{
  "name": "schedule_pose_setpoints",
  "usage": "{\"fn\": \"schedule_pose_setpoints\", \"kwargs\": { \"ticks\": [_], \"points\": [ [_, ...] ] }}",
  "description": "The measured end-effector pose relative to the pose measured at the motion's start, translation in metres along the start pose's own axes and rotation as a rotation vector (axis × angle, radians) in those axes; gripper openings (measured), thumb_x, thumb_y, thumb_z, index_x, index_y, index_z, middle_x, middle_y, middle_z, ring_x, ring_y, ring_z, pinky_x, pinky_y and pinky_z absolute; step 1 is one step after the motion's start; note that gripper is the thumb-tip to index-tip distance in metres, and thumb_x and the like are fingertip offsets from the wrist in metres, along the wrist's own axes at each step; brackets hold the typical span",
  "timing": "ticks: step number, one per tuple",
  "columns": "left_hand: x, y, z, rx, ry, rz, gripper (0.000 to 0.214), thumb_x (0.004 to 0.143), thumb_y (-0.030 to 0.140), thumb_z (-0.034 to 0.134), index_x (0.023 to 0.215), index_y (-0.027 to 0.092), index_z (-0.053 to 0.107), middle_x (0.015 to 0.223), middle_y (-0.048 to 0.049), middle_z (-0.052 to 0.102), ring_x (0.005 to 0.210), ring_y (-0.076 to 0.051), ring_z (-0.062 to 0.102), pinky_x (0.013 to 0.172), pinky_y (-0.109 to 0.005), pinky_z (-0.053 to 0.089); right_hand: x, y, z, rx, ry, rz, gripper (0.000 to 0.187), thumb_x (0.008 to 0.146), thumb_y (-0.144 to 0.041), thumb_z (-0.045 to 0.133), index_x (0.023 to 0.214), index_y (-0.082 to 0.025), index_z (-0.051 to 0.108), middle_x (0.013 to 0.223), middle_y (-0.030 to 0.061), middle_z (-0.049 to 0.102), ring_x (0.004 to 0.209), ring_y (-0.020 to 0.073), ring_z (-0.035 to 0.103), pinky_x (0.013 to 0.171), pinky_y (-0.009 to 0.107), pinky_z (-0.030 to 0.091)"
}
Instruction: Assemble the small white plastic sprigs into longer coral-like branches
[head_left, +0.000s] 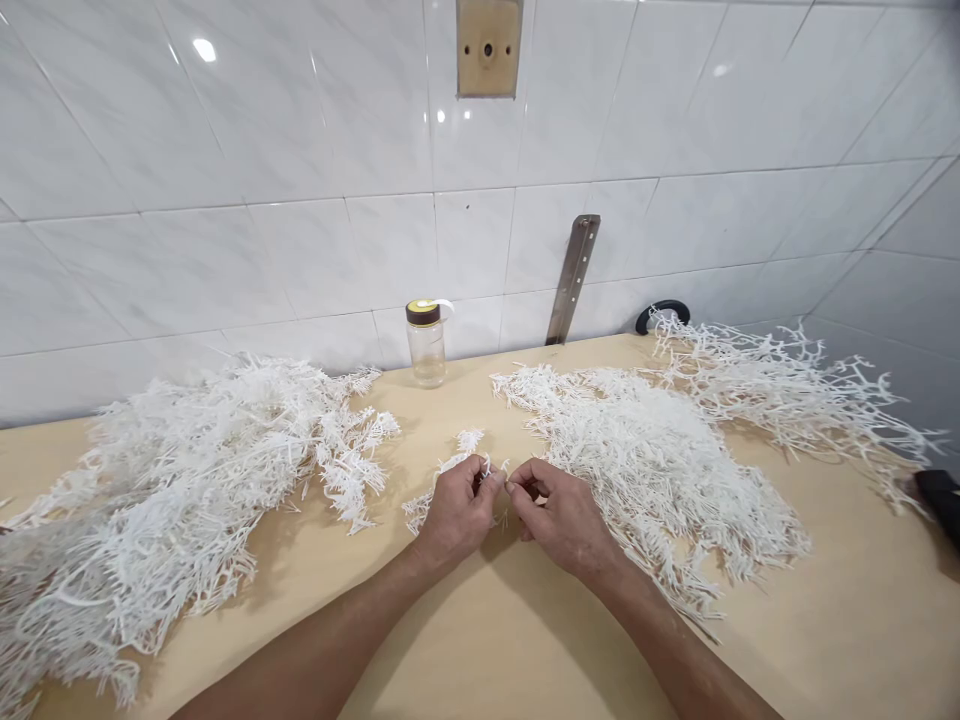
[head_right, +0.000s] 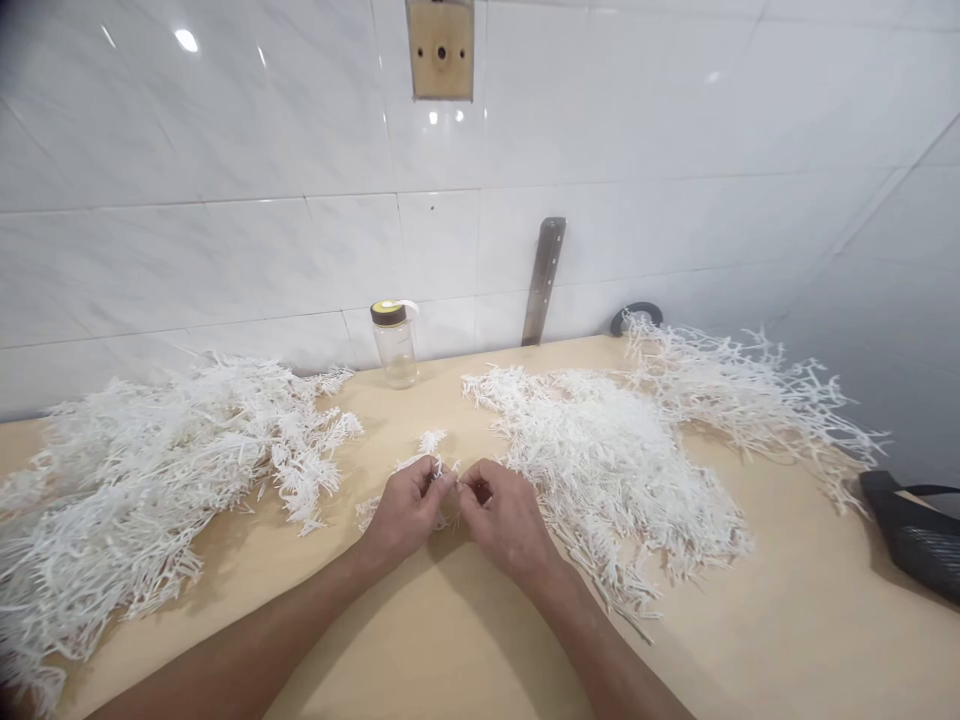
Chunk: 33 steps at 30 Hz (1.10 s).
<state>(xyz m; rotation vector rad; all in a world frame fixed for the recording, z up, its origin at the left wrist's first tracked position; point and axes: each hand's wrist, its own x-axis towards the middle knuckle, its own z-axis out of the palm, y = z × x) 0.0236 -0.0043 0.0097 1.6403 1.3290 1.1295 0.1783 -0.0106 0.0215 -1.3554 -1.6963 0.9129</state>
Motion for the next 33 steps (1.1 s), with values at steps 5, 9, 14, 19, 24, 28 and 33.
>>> {"fn": "schedule_pose_setpoints", "kwargs": {
  "ticks": [5,9,14,19,24,28,33],
  "points": [
    [-0.004,-0.001,0.005,0.057,0.052,0.054,0.027,0.088,0.035,0.051,0.067,0.02,0.042,0.062,0.0042,0.041,0.059,-0.012,0.038,0.057,-0.025,0.032,0.003,0.001,0.005,0.127,-0.079,0.212,0.01,0.078,-0.025,0.053,0.07,-0.021,0.056,0.054,-0.0027,0.061,0.043,0.0158,0.062,0.045,0.026,0.048],
    [-0.004,0.001,0.005,0.021,0.094,0.095,0.029,0.09,0.036,0.051,0.067,0.02,0.04,0.062,0.0046,0.039,0.059,-0.011,0.036,0.057,-0.025,0.032,0.006,0.009,0.003,0.082,0.0,0.255,0.01,0.078,-0.023,0.052,0.068,-0.022,0.051,0.05,-0.003,0.06,0.042,0.0166,0.062,0.045,0.026,0.047],
    [0.0,0.003,0.001,-0.167,0.056,0.015,0.035,0.087,0.046,0.056,0.068,0.02,0.045,0.06,0.0054,0.039,0.055,-0.01,0.037,0.052,-0.022,0.033,0.009,0.019,-0.008,0.014,0.168,0.209,0.009,0.08,-0.028,0.059,0.076,-0.021,0.054,0.057,-0.0028,0.064,0.042,0.0158,0.062,0.047,0.027,0.048],
    [0.001,-0.002,0.001,-0.312,-0.002,-0.089,0.04,0.083,0.055,0.061,0.069,0.018,0.052,0.058,0.0042,0.047,0.051,-0.009,0.043,0.048,-0.021,0.037,0.009,0.017,-0.005,0.421,-0.029,0.189,0.026,0.081,-0.042,0.067,0.086,-0.019,0.057,0.058,-0.0035,0.062,0.041,0.0134,0.058,0.044,0.027,0.049],
    [0.001,-0.003,0.0,-0.31,-0.013,-0.113,0.039,0.084,0.052,0.062,0.07,0.018,0.054,0.054,0.004,0.048,0.048,-0.009,0.045,0.047,-0.021,0.038,0.006,0.013,-0.003,0.496,-0.181,0.18,0.037,0.082,-0.049,0.069,0.099,-0.017,0.063,0.062,-0.0031,0.063,0.047,0.0127,0.061,0.046,0.024,0.049],
    [0.002,-0.002,0.0,-0.312,0.005,-0.114,0.037,0.084,0.052,0.063,0.071,0.017,0.056,0.059,0.0024,0.052,0.051,-0.009,0.047,0.048,-0.021,0.04,0.005,0.012,-0.002,0.429,-0.223,0.214,0.036,0.084,-0.051,0.065,0.095,-0.017,0.067,0.059,-0.0016,0.065,0.046,0.0122,0.062,0.045,0.022,0.046],
    [0.003,-0.002,0.001,-0.313,0.028,-0.114,0.035,0.083,0.05,0.063,0.07,0.018,0.055,0.055,0.004,0.051,0.048,-0.009,0.045,0.047,-0.021,0.039,0.004,0.013,0.003,0.431,-0.22,0.219,0.035,0.083,-0.051,0.066,0.09,-0.017,0.065,0.059,-0.0023,0.064,0.045,0.0117,0.06,0.044,0.022,0.046]
  ]
}}
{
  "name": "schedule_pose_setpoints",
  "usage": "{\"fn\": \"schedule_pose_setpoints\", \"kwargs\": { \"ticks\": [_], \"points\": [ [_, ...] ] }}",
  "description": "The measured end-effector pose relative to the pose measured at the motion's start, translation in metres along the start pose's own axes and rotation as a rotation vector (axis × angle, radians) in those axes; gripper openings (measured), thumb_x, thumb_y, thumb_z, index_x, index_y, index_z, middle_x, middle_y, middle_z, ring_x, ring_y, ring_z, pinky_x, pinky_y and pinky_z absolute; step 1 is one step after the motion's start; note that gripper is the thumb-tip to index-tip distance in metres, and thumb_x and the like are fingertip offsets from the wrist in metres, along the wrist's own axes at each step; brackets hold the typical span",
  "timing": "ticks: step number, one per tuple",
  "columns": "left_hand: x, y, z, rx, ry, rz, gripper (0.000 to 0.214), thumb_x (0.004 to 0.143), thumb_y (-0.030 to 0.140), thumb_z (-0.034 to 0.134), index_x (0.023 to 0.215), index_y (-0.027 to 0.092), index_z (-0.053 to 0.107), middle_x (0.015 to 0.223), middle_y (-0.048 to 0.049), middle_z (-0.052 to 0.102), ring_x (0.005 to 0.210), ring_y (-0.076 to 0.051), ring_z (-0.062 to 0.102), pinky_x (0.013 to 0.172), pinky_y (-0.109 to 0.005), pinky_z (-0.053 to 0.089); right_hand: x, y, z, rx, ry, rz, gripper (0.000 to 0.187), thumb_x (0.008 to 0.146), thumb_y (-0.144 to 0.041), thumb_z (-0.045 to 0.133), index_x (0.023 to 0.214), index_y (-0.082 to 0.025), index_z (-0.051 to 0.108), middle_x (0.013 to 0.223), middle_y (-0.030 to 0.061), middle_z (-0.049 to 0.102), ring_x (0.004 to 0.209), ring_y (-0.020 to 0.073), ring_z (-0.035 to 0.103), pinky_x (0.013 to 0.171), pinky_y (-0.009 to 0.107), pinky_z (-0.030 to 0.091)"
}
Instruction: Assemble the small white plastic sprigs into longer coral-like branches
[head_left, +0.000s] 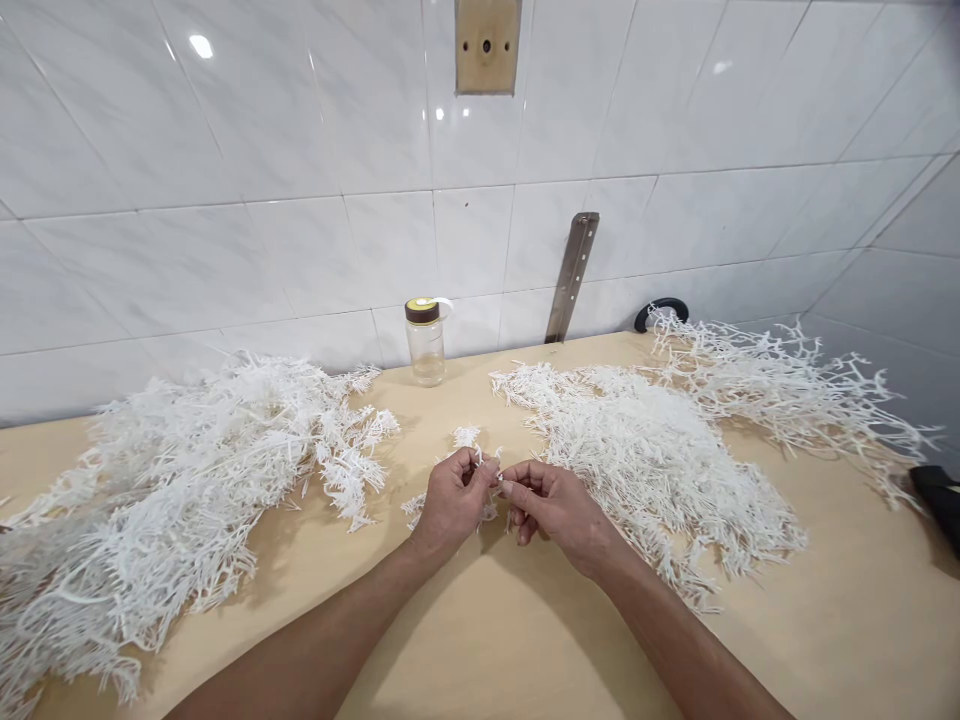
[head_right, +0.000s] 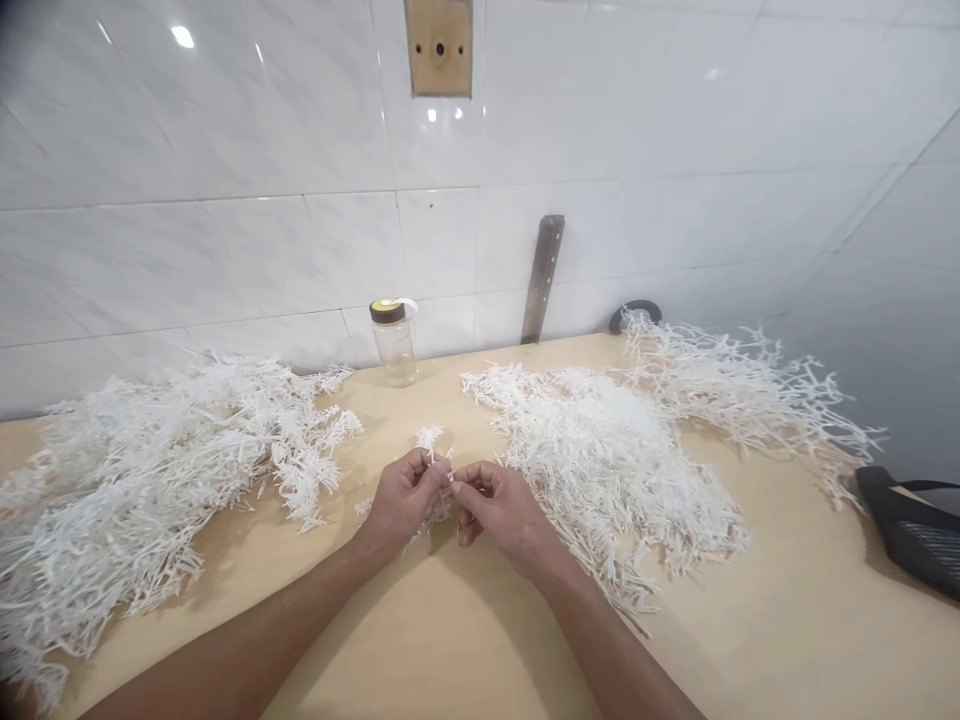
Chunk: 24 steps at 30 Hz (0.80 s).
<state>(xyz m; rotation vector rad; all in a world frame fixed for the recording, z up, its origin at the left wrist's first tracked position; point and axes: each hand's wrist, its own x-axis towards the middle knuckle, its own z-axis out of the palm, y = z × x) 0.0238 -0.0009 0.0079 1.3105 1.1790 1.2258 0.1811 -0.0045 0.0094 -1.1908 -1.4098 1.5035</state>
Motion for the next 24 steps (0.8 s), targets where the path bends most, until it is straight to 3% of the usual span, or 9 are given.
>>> {"fn": "schedule_pose_setpoints", "kwargs": {
  "ticks": [7,12,17,21,24],
  "points": [
    [0.0,-0.002,0.001,0.023,0.012,0.001,0.032,0.084,0.047,0.063,0.072,0.018,0.057,0.06,0.0026,0.057,0.048,-0.009,0.047,0.049,-0.022,0.041,0.0,0.004,0.007,-0.193,0.113,-0.142,0.028,0.089,-0.046,0.058,0.088,-0.019,0.064,0.054,-0.0024,0.062,0.043,0.0142,0.061,0.047,0.025,0.051],
    [-0.001,-0.005,0.001,0.036,0.004,0.005,0.033,0.084,0.047,0.062,0.071,0.018,0.055,0.056,0.0045,0.051,0.048,-0.009,0.046,0.048,-0.021,0.039,-0.004,0.001,0.01,-0.354,0.177,-0.231,0.016,0.089,-0.034,0.053,0.083,-0.021,0.061,0.055,-0.0032,0.062,0.042,0.0144,0.061,0.047,0.025,0.048],
    [-0.004,-0.001,0.003,0.068,-0.006,0.059,0.031,0.086,0.045,0.06,0.071,0.018,0.054,0.06,0.0038,0.051,0.051,-0.009,0.047,0.05,-0.021,0.04,-0.001,0.003,0.008,-0.411,0.251,-0.138,0.01,0.084,-0.026,0.052,0.075,-0.023,0.054,0.053,-0.003,0.063,0.043,0.0156,0.062,0.047,0.025,0.048],
    [-0.006,0.003,0.003,0.085,0.006,0.096,0.032,0.087,0.045,0.059,0.071,0.018,0.055,0.06,0.0043,0.049,0.05,-0.008,0.044,0.049,-0.02,0.038,0.003,0.003,-0.005,-0.444,0.408,-0.031,0.008,0.082,-0.027,0.053,0.076,-0.022,0.055,0.052,-0.0025,0.062,0.043,0.0172,0.062,0.051,0.028,0.048],
    [-0.004,0.0,0.003,0.051,0.014,0.066,0.032,0.086,0.046,0.061,0.072,0.017,0.058,0.06,0.0044,0.05,0.046,-0.007,0.041,0.046,-0.02,0.036,0.003,-0.001,-0.019,-0.617,0.565,-0.15,0.011,0.081,-0.031,0.055,0.078,-0.021,0.059,0.062,0.0008,0.065,0.05,0.0181,0.062,0.058,0.031,0.047]
  ]
}}
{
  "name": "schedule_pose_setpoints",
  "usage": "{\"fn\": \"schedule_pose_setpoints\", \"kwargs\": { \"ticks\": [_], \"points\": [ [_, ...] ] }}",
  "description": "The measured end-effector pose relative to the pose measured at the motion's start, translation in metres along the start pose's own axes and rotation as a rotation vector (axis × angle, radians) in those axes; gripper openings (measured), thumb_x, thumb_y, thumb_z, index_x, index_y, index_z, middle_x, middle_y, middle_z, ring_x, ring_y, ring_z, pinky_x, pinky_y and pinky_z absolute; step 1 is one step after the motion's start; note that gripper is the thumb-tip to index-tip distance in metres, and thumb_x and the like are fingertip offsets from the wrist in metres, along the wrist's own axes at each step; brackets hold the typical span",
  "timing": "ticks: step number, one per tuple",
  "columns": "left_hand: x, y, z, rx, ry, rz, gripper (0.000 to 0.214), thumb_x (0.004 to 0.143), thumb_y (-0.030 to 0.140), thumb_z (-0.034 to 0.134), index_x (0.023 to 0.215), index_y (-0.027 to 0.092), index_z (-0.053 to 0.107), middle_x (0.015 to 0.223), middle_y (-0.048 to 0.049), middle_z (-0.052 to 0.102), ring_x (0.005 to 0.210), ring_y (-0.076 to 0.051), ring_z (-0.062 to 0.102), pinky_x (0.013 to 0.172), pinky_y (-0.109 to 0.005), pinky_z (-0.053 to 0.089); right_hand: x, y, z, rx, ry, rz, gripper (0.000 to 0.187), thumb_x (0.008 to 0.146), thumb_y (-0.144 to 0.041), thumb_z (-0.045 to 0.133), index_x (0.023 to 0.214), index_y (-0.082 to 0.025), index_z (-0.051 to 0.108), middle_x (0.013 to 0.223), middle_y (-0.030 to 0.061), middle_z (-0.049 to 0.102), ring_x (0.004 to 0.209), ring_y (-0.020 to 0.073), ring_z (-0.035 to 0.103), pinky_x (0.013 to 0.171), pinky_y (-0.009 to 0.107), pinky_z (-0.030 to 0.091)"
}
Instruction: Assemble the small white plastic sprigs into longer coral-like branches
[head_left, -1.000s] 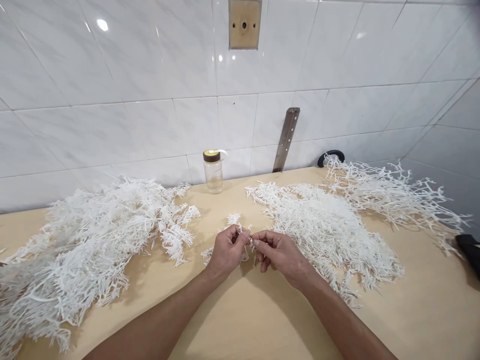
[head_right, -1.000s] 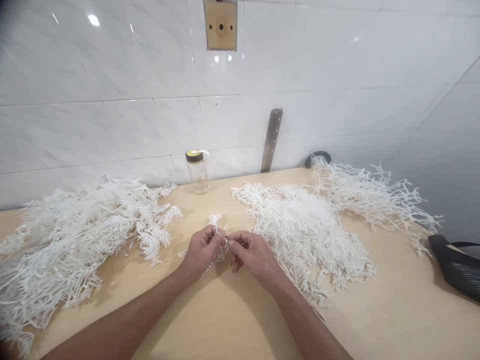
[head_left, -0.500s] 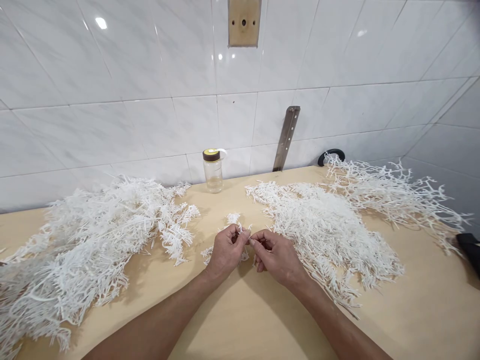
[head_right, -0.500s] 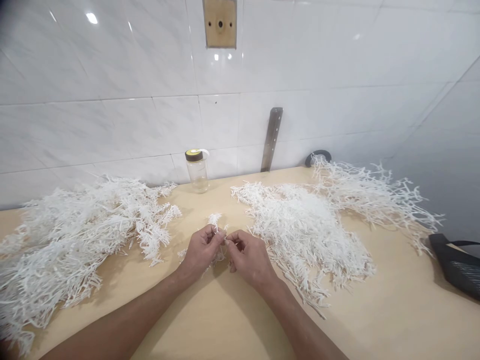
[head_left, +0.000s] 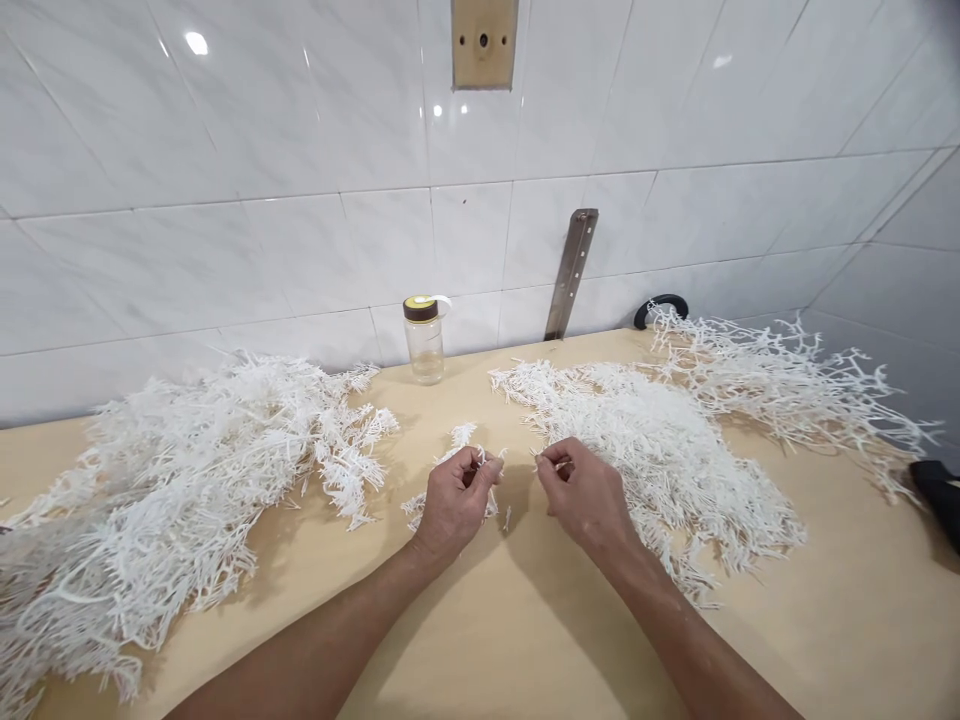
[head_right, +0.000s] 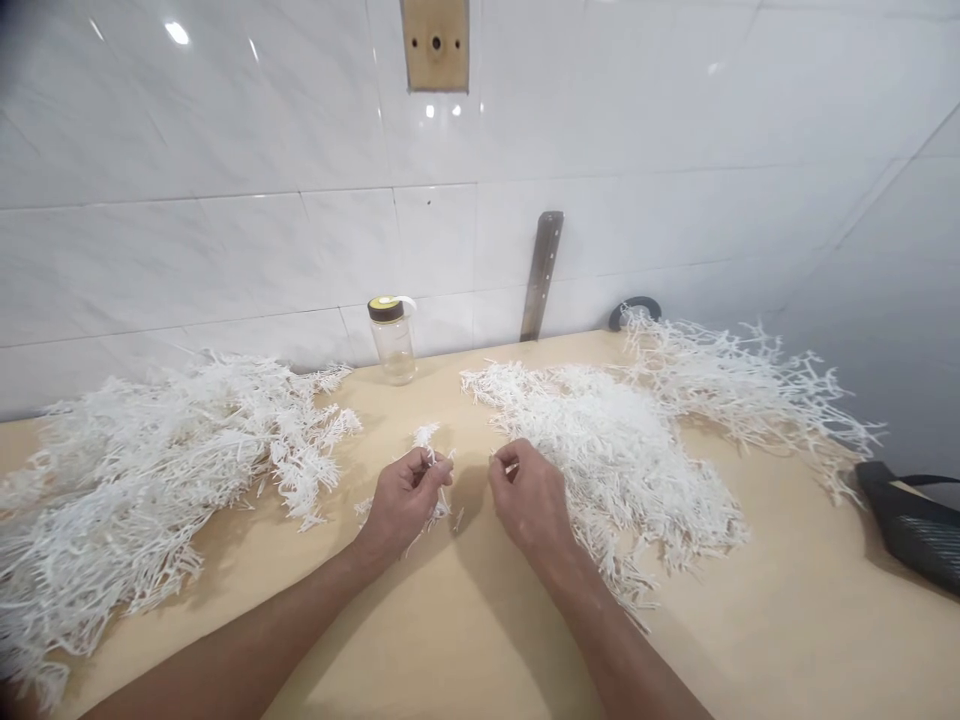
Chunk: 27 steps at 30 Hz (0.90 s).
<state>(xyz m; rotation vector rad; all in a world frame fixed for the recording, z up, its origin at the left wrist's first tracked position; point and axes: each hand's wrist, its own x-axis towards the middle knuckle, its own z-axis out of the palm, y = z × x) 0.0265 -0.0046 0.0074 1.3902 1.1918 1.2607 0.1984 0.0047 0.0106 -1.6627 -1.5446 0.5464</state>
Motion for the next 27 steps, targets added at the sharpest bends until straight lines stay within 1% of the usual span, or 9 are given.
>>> {"fn": "schedule_pose_setpoints", "kwargs": {
  "ticks": [4,6,8,13,16,18,23,25,27],
  "points": [
    [0.002,-0.004,0.0,-0.043,0.05,-0.004,0.031,0.084,0.046,0.064,0.073,0.017,0.057,0.058,0.0059,0.046,0.044,-0.005,0.036,0.043,-0.019,0.034,0.005,0.005,-0.011,-0.19,0.236,-0.178,0.012,0.079,-0.024,0.055,0.085,-0.018,0.063,0.092,0.0094,0.067,0.056,0.016,0.057,0.064,0.034,0.045],
    [0.003,-0.003,0.0,-0.052,0.06,-0.009,0.031,0.084,0.046,0.064,0.072,0.018,0.057,0.055,0.0069,0.043,0.042,-0.005,0.035,0.042,-0.018,0.033,0.004,0.003,-0.013,-0.171,0.231,-0.24,0.014,0.081,-0.023,0.054,0.088,-0.017,0.065,0.095,0.0099,0.067,0.055,0.0145,0.055,0.064,0.033,0.045],
    [0.003,-0.002,-0.001,-0.049,0.068,-0.015,0.031,0.084,0.046,0.064,0.072,0.018,0.056,0.051,0.0075,0.042,0.041,-0.006,0.036,0.042,-0.018,0.033,-0.001,-0.004,-0.014,-0.087,0.065,-0.302,0.015,0.085,-0.024,0.053,0.086,-0.018,0.067,0.085,0.0064,0.069,0.059,0.0152,0.058,0.064,0.031,0.045],
    [0.004,0.0,-0.002,-0.019,0.1,-0.012,0.031,0.085,0.046,0.062,0.072,0.019,0.054,0.046,0.0087,0.04,0.039,-0.006,0.036,0.041,-0.019,0.032,-0.021,-0.025,-0.013,0.063,-0.617,-0.381,0.02,0.087,-0.023,0.055,0.08,-0.022,0.073,0.068,-0.001,0.068,0.059,0.014,0.057,0.055,0.024,0.04],
    [0.005,-0.001,-0.003,-0.025,0.112,0.006,0.031,0.085,0.046,0.062,0.072,0.019,0.053,0.044,0.0094,0.039,0.038,-0.006,0.035,0.041,-0.019,0.03,-0.024,-0.025,-0.011,0.08,-0.774,-0.388,0.021,0.087,-0.022,0.054,0.085,-0.023,0.074,0.071,-0.0007,0.07,0.059,0.0145,0.058,0.054,0.024,0.039],
    [0.006,-0.002,-0.004,-0.03,0.111,0.01,0.032,0.086,0.047,0.061,0.072,0.019,0.053,0.043,0.0096,0.038,0.038,-0.006,0.034,0.04,-0.019,0.029,-0.019,-0.017,-0.01,0.003,-0.654,-0.346,0.024,0.089,-0.022,0.051,0.089,-0.021,0.074,0.08,0.0029,0.073,0.067,0.0178,0.063,0.062,0.027,0.044],
    [0.006,0.0,-0.005,-0.058,0.097,-0.014,0.035,0.087,0.049,0.06,0.072,0.018,0.057,0.041,0.0092,0.038,0.036,-0.006,0.033,0.04,-0.019,0.03,0.002,0.003,-0.016,-0.326,0.02,-0.19,0.031,0.088,-0.024,0.047,0.105,-0.01,0.069,0.104,0.0189,0.069,0.08,0.027,0.066,0.077,0.041,0.048],
    [0.006,0.004,-0.005,-0.059,0.074,-0.032,0.037,0.087,0.05,0.059,0.072,0.017,0.06,0.041,0.0082,0.04,0.036,-0.006,0.034,0.04,-0.019,0.031,0.004,0.005,-0.019,-0.251,0.087,-0.188,0.031,0.088,-0.026,0.049,0.108,-0.012,0.068,0.107,0.0169,0.069,0.073,0.0233,0.065,0.076,0.04,0.049],
    [0.006,0.007,-0.006,-0.06,0.045,-0.062,0.039,0.087,0.053,0.058,0.076,0.015,0.064,0.042,0.0065,0.044,0.037,-0.007,0.037,0.04,-0.019,0.032,0.002,0.001,-0.017,-0.111,0.034,-0.191,0.029,0.089,-0.032,0.051,0.107,-0.016,0.068,0.102,0.0119,0.071,0.068,0.0198,0.064,0.071,0.036,0.05]
  ]
}}
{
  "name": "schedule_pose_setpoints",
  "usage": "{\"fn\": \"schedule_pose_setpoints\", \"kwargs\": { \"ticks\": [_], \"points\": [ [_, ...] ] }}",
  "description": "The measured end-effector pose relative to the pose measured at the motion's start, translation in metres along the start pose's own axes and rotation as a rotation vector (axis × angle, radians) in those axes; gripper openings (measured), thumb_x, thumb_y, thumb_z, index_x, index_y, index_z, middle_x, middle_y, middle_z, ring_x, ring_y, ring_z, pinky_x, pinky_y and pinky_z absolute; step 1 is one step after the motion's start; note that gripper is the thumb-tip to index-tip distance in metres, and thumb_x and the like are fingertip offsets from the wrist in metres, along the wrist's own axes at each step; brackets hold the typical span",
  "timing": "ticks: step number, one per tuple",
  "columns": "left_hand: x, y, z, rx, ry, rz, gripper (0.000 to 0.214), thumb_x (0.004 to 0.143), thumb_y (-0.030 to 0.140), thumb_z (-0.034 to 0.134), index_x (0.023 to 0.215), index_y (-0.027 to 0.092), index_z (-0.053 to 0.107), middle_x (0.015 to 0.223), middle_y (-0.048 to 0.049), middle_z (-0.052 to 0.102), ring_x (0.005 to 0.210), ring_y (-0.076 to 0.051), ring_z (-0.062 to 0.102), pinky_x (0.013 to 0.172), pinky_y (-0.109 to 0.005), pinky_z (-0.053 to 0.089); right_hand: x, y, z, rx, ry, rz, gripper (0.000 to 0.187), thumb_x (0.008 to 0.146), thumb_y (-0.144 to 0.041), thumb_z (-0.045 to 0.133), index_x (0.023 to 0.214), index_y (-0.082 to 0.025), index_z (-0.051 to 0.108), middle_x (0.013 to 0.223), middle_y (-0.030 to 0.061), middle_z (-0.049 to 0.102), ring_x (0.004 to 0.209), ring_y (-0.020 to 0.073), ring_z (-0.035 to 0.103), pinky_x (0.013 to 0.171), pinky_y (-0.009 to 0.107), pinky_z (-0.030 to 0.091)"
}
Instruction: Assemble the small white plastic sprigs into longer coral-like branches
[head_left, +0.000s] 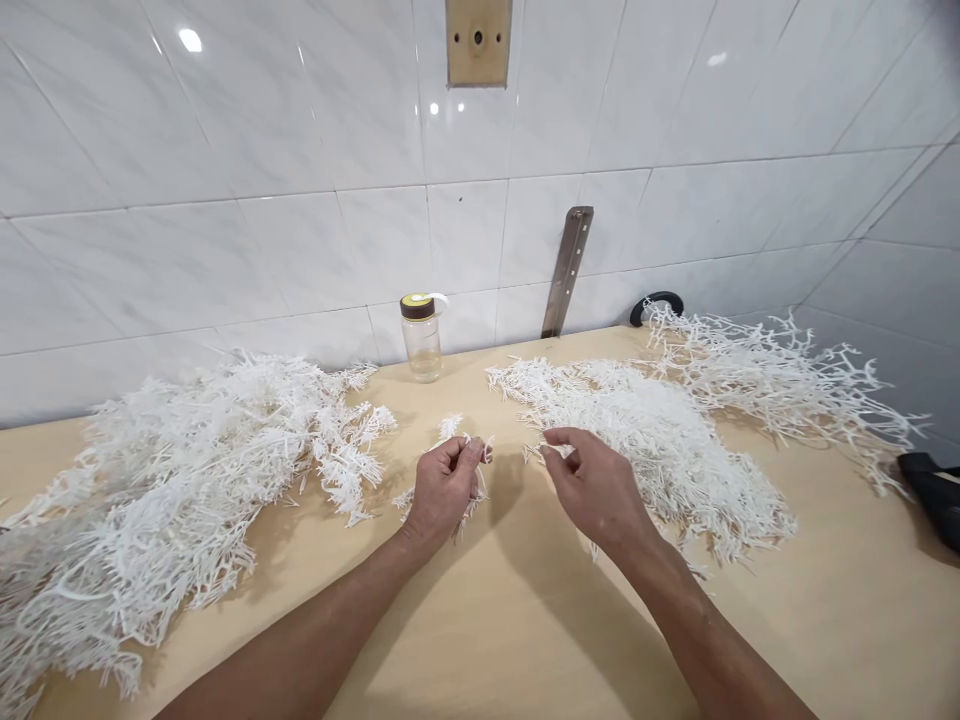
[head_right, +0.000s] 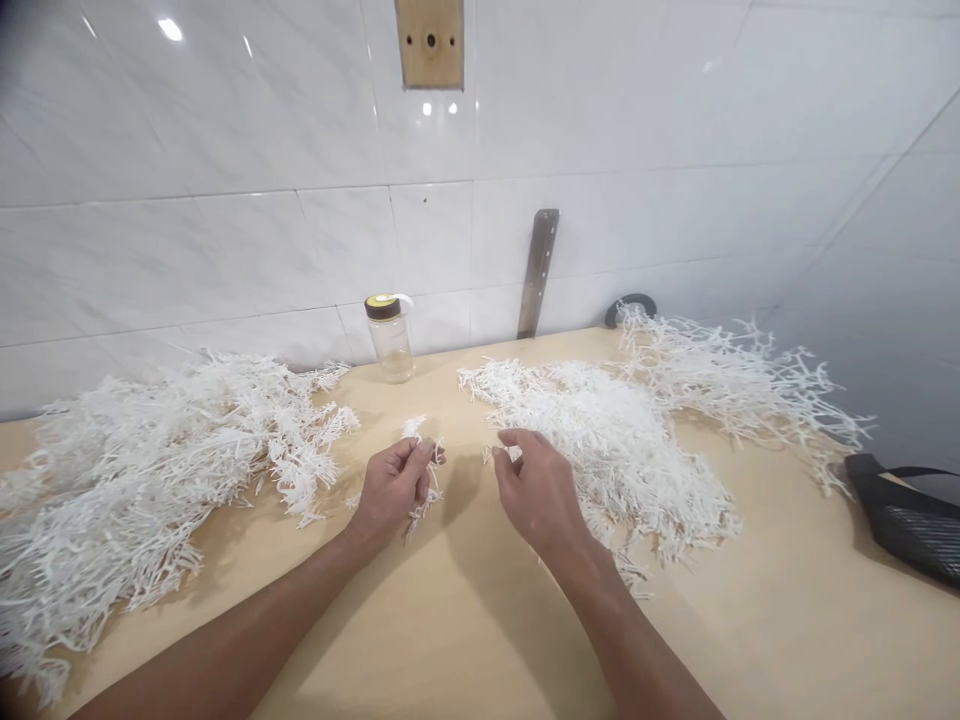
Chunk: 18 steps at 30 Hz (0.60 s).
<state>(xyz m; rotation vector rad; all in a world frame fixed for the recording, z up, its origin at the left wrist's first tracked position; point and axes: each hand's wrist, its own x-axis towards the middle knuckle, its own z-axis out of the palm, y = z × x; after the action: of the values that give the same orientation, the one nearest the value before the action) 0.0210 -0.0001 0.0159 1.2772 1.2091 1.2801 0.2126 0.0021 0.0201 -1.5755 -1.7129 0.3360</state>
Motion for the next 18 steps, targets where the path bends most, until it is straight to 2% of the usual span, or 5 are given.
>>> {"fn": "schedule_pose_setpoints", "kwargs": {
  "ticks": [3,5,10,15,18],
  "points": [
    [0.001,0.004,-0.002,-0.022,-0.046,-0.038,0.044,0.086,0.055,0.059,0.088,0.013,0.071,0.044,0.0039,0.05,0.038,-0.008,0.042,0.039,-0.02,0.034,-0.007,-0.011,0.008,0.167,-0.171,0.008,0.029,0.089,-0.038,0.053,0.103,-0.019,0.068,0.095,0.0081,0.073,0.07,0.0191,0.065,0.066,0.032,0.051],
    [0.001,0.006,-0.003,-0.023,-0.087,-0.044,0.047,0.086,0.055,0.059,0.096,0.012,0.073,0.042,0.0045,0.048,0.037,-0.008,0.042,0.04,-0.02,0.034,-0.011,-0.018,0.015,0.241,-0.293,0.009,0.027,0.089,-0.038,0.053,0.101,-0.019,0.068,0.096,0.0075,0.073,0.071,0.0185,0.065,0.064,0.031,0.05],
    [-0.001,0.01,0.0,0.031,-0.156,-0.048,0.051,0.084,0.057,0.06,0.103,0.012,0.076,0.038,0.0056,0.042,0.036,-0.01,0.04,0.04,-0.022,0.035,-0.017,-0.024,0.028,0.437,-0.53,0.045,0.024,0.089,-0.039,0.053,0.083,-0.018,0.062,0.077,0.003,0.068,0.048,0.0113,0.053,0.044,0.024,0.042],
    [-0.004,0.018,0.0,-0.031,-0.172,-0.028,0.05,0.086,0.053,0.059,0.113,0.013,0.072,0.043,0.0047,0.049,0.036,-0.009,0.041,0.039,-0.022,0.037,-0.016,-0.021,0.033,0.503,-0.567,0.146,0.022,0.087,-0.036,0.054,0.073,-0.019,0.056,0.057,-0.0042,0.055,0.039,0.0094,0.047,0.038,0.021,0.039],
    [-0.002,0.02,-0.003,-0.115,-0.059,0.024,0.043,0.086,0.05,0.06,0.108,0.015,0.071,0.06,0.0009,0.061,0.038,-0.007,0.044,0.036,-0.02,0.037,-0.016,-0.018,0.036,0.553,-0.5,0.178,0.027,0.089,-0.041,0.053,0.072,-0.019,0.055,0.048,-0.0066,0.049,0.035,0.0098,0.047,0.038,0.021,0.038]
  ]
}}
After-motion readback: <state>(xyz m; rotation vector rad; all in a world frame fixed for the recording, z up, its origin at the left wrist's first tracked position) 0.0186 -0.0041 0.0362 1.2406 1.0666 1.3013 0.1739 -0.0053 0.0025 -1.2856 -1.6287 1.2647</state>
